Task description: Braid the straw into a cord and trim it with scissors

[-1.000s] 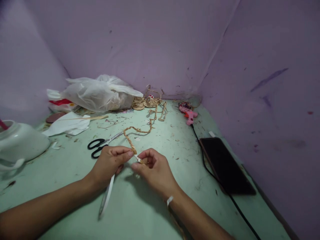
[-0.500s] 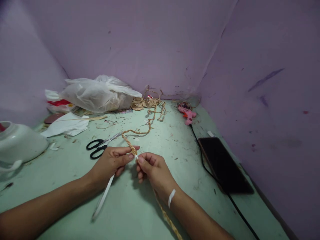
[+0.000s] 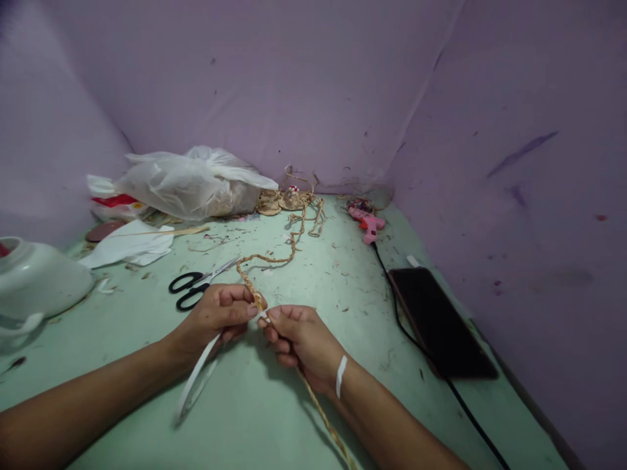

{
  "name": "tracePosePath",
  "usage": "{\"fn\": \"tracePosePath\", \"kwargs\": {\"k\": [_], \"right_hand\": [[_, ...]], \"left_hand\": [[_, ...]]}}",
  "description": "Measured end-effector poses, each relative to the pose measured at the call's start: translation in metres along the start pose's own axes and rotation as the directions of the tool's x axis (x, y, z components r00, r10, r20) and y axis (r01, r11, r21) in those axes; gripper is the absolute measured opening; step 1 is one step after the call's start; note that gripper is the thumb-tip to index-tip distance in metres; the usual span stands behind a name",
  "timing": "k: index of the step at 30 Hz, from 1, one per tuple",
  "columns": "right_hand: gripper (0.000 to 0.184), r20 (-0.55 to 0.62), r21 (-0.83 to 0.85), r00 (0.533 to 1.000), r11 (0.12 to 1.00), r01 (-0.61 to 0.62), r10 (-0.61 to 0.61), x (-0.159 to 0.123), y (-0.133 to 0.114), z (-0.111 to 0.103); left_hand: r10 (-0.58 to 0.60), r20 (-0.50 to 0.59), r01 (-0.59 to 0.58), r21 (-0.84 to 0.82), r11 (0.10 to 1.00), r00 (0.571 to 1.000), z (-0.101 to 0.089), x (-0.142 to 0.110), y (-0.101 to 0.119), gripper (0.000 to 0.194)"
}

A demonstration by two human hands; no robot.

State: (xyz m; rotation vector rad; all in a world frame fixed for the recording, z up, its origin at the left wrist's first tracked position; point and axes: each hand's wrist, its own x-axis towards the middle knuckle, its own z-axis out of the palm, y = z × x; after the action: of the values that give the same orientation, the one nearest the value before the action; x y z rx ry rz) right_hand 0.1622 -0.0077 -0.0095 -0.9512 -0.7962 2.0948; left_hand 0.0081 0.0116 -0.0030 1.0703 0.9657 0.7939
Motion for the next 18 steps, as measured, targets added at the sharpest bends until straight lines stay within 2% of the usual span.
{"fn": "tracePosePath", "kwargs": {"k": [5, 9, 12, 14, 15, 16, 18], "right_hand": [[0.018, 0.008, -0.016, 0.999, 0.999, -0.041, 0.041, 0.0002, 0.0009, -0.0010], [0.014, 0.113, 0.090, 0.983, 0.984, -0.156, 0.146, 0.0002, -0.0022, -0.0041], [0.015, 0.267, 0.183, 0.914, 0.915, -0.360, 0.306, 0.0007, -0.0040, -0.0077], [0.015, 0.337, 0.198, 0.860, 0.865, -0.462, 0.383, 0.0015, -0.0031, -0.0090], [0.015, 0.331, 0.192, 0.860, 0.864, -0.465, 0.389, 0.0019, -0.0021, -0.0089], [0.014, 0.293, 0.178, 0.882, 0.885, -0.429, 0.369, 0.0023, -0.0007, -0.0081], [0.013, 0.160, 0.123, 0.956, 0.956, -0.267, 0.247, 0.0028, 0.0022, -0.0050]], "left_hand": [[0.006, -0.044, -0.004, 0.028, 1.000, 0.999, 0.0000, 0.0006, 0.0030, 0.021], [-0.007, -0.012, 0.006, -0.034, 0.999, 1.000, -0.0004, -0.0001, 0.0056, 0.024], [-0.008, 0.079, 0.016, -0.107, 0.994, 0.997, -0.0015, 0.0000, 0.0054, 0.024], [-0.003, 0.081, 0.012, -0.104, 0.994, 0.997, -0.0020, 0.0007, 0.0045, 0.022], [0.002, 0.060, 0.003, -0.086, 0.996, 0.998, -0.0021, 0.0011, 0.0039, 0.021], [0.009, 0.037, -0.006, -0.063, 0.998, 0.999, -0.0021, 0.0016, 0.0034, 0.021], [0.018, -0.001, -0.018, -0.018, 1.000, 1.000, -0.0016, 0.0022, 0.0026, 0.021]]}}
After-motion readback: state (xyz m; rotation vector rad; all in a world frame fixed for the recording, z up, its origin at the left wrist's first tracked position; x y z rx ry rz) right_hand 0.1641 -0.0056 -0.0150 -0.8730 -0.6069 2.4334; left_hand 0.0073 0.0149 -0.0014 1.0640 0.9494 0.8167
